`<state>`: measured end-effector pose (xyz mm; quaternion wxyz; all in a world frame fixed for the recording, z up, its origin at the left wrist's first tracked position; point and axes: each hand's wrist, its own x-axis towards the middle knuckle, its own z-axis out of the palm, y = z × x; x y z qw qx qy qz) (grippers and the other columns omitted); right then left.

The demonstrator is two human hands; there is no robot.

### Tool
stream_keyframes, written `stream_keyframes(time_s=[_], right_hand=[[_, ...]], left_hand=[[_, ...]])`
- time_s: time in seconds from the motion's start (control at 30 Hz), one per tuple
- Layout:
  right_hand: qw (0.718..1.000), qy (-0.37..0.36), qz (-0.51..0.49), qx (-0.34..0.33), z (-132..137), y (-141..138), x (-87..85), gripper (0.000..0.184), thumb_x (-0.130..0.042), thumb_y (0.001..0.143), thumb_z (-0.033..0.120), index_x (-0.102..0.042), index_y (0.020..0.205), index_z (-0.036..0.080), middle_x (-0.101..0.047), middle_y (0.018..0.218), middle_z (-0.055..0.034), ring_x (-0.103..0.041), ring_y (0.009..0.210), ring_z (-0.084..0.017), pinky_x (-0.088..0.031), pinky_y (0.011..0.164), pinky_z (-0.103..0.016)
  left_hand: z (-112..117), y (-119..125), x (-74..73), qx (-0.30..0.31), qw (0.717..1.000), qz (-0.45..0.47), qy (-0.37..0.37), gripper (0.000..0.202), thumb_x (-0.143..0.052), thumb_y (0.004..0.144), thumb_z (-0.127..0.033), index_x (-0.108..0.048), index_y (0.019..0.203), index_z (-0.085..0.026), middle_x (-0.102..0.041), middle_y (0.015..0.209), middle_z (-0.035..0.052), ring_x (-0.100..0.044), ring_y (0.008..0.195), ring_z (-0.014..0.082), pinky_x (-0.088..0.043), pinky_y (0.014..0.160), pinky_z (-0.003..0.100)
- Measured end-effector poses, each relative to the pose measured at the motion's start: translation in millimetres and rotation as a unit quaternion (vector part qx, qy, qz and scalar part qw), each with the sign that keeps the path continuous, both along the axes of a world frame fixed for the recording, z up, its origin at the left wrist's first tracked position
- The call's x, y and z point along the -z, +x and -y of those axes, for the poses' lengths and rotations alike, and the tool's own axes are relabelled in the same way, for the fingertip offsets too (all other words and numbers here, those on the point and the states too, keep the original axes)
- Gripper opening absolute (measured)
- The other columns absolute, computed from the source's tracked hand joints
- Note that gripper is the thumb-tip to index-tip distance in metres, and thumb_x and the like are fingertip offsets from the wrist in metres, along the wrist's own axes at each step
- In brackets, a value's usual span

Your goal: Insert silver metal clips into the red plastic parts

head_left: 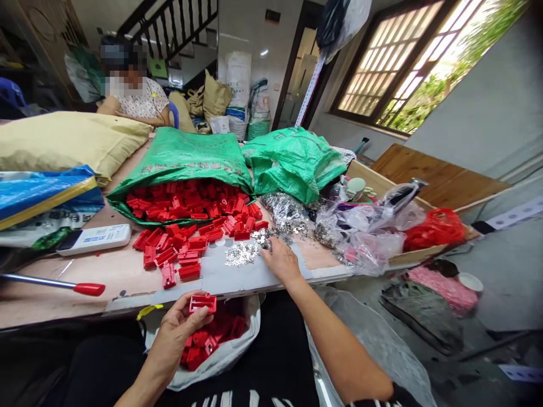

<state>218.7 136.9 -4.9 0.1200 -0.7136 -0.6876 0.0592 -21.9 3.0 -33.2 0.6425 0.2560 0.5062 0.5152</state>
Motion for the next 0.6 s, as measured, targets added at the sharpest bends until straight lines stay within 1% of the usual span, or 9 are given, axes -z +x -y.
stream_keyframes(time_s=[0.07, 0.13, 0.27, 0.37, 0.47, 0.53, 0.6], right_hand=[[0.999, -0.015, 0.03, -0.002, -6.7, -1.9, 1.1, 0.029, -0.054, 0.089, 0.038, -0.055, 0.111, 0.019, -0.063, 0.105, -0.0095, -0.061, 0.092, -0.022, -0.041, 0.075, -0.03], [0.999, -0.019, 0.043, -0.003, -9.8, -3.4, 1.9, 0.024, -0.051, 0.09, 0.034, -0.056, 0.108, 0.019, -0.064, 0.104, -0.0095, -0.062, 0.091, -0.022, -0.041, 0.074, -0.03], [0.999, -0.012, 0.032, 0.006, -9.6, 5.6, -0.9, 0.02, -0.046, 0.091, 0.028, -0.061, 0.101, 0.02, -0.067, 0.098, -0.009, -0.062, 0.086, -0.021, -0.038, 0.069, -0.028], [1.0, -0.006, -0.006, 0.018, -6.7, 19.3, -5.4, 0.021, -0.046, 0.09, 0.03, -0.064, 0.095, 0.021, -0.069, 0.089, -0.0066, -0.062, 0.081, -0.02, -0.037, 0.067, -0.026], [0.997, -0.002, -0.074, 0.001, -3.1, 30.6, -7.3, 0.023, -0.048, 0.089, 0.035, -0.066, 0.09, 0.021, -0.069, 0.081, -0.0035, -0.061, 0.077, -0.018, -0.038, 0.067, -0.025], [0.994, -0.009, -0.111, -0.018, -1.0, 35.8, -6.1, 0.023, -0.05, 0.088, 0.037, -0.066, 0.089, 0.021, -0.069, 0.081, -0.0026, -0.061, 0.077, -0.018, -0.039, 0.067, -0.025], [0.991, -0.019, -0.131, -0.019, 0.5, 40.2, -3.6, 0.021, -0.052, 0.087, 0.036, -0.067, 0.091, 0.021, -0.07, 0.083, -0.0029, -0.062, 0.079, -0.018, -0.04, 0.069, -0.025]], left_hand=[[0.3, 0.9, -1.0, -0.007, 1.0, 0.004, 0.001, 0.05, -0.083, 0.059, -0.035, -0.065, 0.102, -0.017, -0.073, 0.086, 0.0044, -0.07, 0.076, 0.0183, -0.057, 0.075, 0.027], [0.7, 0.4, -1.4, -0.011, 1.0, 0.007, -0.001, 0.05, -0.083, 0.059, -0.035, -0.065, 0.102, -0.017, -0.074, 0.085, 0.0043, -0.07, 0.077, 0.0183, -0.057, 0.075, 0.027], [1.5, -4.7, 0.7, -0.022, 1.0, 0.007, -0.002, 0.049, -0.083, 0.059, -0.034, -0.065, 0.101, -0.017, -0.074, 0.087, 0.0039, -0.07, 0.078, 0.0181, -0.057, 0.076, 0.027], [1.2, -7.7, 4.8, -0.02, 1.0, 0.009, -0.001, 0.048, -0.083, 0.061, -0.034, -0.064, 0.102, -0.017, -0.074, 0.087, 0.0039, -0.07, 0.079, 0.0178, -0.057, 0.077, 0.027], [0.6, -6.6, 8.2, -0.01, 1.0, 0.012, -0.001, 0.047, -0.082, 0.062, -0.033, -0.063, 0.102, -0.017, -0.074, 0.087, 0.0041, -0.07, 0.08, 0.0179, -0.057, 0.078, 0.027], [0.8, -4.2, 8.9, -0.002, 1.0, 0.012, -0.002, 0.049, -0.082, 0.062, -0.033, -0.063, 0.103, -0.016, -0.074, 0.087, 0.0047, -0.07, 0.08, 0.0181, -0.057, 0.079, 0.027], [1.6, -2.1, 8.6, -0.005, 1.0, 0.01, -0.002, 0.051, -0.082, 0.063, -0.034, -0.062, 0.106, -0.016, -0.074, 0.088, 0.005, -0.07, 0.079, 0.0176, -0.057, 0.079, 0.027]])
